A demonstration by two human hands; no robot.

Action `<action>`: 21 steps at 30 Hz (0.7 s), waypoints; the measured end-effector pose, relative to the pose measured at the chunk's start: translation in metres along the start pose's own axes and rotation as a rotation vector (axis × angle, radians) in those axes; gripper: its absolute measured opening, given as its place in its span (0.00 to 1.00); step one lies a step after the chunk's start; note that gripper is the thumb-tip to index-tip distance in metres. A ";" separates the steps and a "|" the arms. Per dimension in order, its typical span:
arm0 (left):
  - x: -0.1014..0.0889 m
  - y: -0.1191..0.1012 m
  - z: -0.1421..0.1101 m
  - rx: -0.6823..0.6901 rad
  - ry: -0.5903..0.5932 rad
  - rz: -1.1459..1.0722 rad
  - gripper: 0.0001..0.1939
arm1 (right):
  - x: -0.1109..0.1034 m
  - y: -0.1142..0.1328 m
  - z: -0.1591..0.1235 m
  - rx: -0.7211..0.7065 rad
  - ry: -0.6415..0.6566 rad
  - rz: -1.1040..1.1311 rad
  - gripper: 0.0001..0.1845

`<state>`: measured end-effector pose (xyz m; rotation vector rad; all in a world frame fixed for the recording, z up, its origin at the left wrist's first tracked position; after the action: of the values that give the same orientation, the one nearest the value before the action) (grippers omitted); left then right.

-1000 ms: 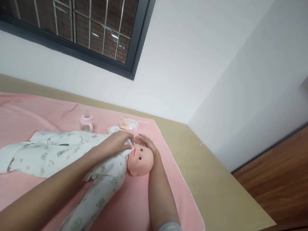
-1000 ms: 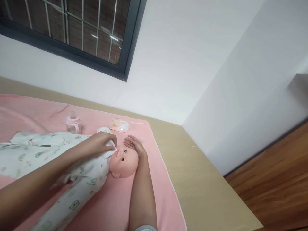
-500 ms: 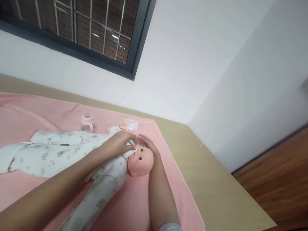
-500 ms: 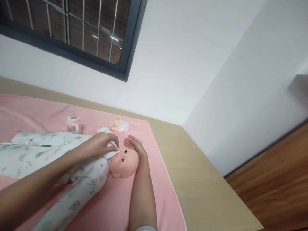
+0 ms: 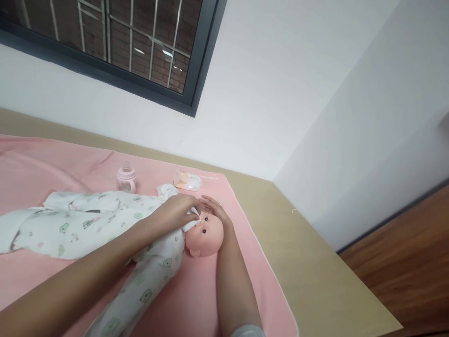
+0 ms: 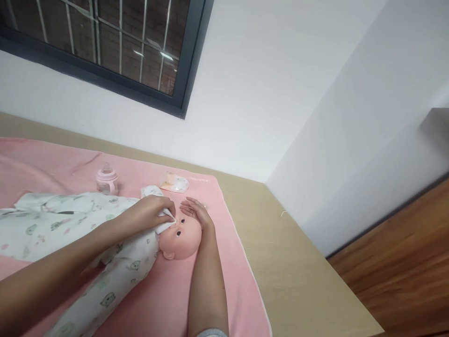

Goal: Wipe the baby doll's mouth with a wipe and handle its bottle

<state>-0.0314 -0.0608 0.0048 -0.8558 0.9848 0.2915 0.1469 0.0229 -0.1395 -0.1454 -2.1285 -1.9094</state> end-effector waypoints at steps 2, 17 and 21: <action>0.001 0.000 0.001 0.002 0.001 0.008 0.07 | 0.000 0.000 0.000 -0.004 0.000 0.008 0.23; -0.016 0.022 0.001 0.047 0.023 -0.032 0.05 | 0.001 0.002 -0.001 0.010 -0.017 0.074 0.21; -0.010 0.015 -0.001 0.036 0.115 -0.069 0.05 | 0.003 0.006 -0.004 -0.019 -0.028 0.044 0.20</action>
<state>-0.0465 -0.0502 0.0053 -0.8789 1.0621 0.1666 0.1458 0.0198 -0.1327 -0.2221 -2.1077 -1.9142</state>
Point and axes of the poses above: each hand's wrist, its own z-axis towards the middle knuckle, its own x-axis out of the palm, y = z × x, the point moved 5 cm from there along z, towards the middle knuckle, and after that the axes turned 2 degrees about -y, right-handed, at the moved point
